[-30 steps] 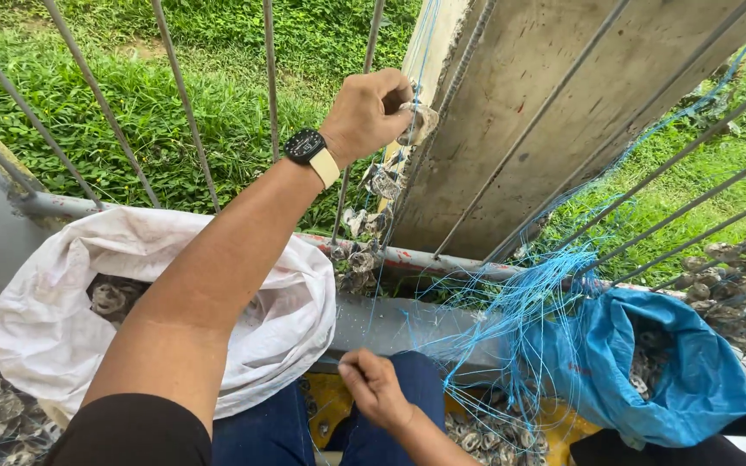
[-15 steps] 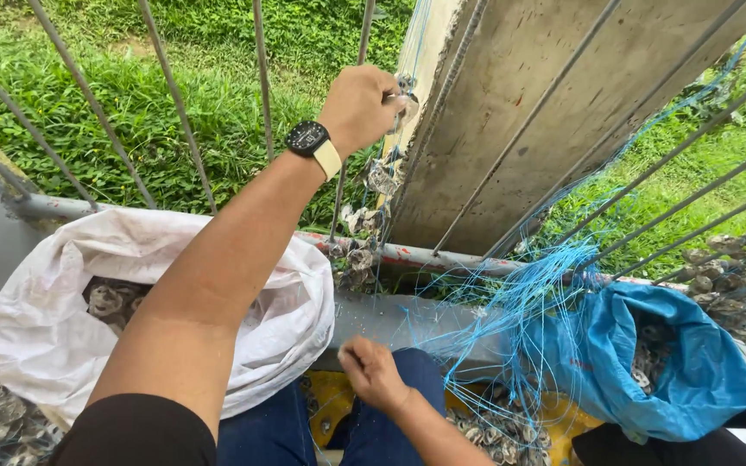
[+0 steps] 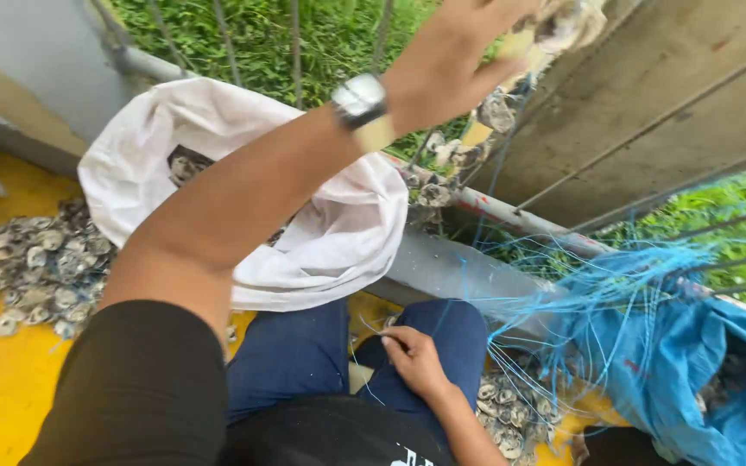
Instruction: Stringing oyster shells onto a line for aquaculture.
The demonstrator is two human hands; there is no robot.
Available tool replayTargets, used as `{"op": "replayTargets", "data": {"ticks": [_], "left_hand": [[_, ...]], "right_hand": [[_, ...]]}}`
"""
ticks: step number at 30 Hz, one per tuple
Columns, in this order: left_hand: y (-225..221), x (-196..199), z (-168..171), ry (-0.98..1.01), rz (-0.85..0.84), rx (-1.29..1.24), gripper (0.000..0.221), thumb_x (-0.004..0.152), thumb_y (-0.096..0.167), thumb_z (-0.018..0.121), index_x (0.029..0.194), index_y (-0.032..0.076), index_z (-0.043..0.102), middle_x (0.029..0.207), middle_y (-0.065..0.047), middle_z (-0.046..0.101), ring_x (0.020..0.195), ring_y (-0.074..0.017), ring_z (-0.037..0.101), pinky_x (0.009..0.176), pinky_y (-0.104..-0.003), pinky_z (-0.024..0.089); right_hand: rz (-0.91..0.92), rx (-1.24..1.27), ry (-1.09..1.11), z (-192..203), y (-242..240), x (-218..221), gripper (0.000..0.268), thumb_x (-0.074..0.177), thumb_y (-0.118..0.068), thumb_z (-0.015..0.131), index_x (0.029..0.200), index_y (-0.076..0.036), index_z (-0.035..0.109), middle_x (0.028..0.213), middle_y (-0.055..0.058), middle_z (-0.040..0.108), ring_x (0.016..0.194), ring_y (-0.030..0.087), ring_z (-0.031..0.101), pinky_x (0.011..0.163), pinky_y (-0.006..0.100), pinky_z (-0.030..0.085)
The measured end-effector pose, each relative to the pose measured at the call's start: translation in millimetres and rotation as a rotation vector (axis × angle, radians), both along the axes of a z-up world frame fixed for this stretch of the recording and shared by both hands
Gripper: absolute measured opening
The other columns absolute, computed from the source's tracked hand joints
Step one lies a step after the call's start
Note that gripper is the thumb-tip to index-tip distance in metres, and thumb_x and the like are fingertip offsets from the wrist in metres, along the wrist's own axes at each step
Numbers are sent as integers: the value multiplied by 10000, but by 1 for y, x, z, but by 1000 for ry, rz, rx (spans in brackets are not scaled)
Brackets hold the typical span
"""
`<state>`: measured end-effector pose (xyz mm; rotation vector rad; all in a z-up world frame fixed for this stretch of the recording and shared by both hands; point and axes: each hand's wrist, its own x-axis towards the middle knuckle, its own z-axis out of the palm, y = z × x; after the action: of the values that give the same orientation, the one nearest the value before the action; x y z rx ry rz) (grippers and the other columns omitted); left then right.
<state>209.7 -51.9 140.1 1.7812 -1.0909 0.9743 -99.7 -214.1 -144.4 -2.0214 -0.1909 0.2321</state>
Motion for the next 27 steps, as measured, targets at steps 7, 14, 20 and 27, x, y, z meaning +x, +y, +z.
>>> {"op": "replayTargets", "data": {"ticks": [7,14,20,27], "left_hand": [[216,-66,-99,1135,-330,665,312,924,311,689,1017,25,772,808,-57,754,684,-163,649,632,-342,541],[326,-35,-338,903,790,934,172,875,37,637,959,-24,774,1015,-265,740,978,-407,726,841,-477,576],[309,-8,-406,850,855,982,264,965,78,530,1070,26,766,1195,-240,710,1124,-386,683,964,-494,531],[312,-5,-432,571,1026,892,328,956,183,541,1160,55,764,1251,-168,636,1141,-334,625,952,-477,500]], "right_hand": [[-57,132,25,22,-16,1,107,939,-71,682,983,18,723,817,40,660,731,110,639,671,265,518],[-83,133,17,40,-13,9,109,933,-68,693,985,19,735,829,36,648,721,104,609,649,250,483],[-126,112,92,47,-6,3,102,925,-48,692,971,24,748,844,36,652,730,101,610,649,252,489],[-149,96,92,49,-10,2,115,918,-49,682,981,29,738,841,33,648,732,102,640,665,249,519]]}}
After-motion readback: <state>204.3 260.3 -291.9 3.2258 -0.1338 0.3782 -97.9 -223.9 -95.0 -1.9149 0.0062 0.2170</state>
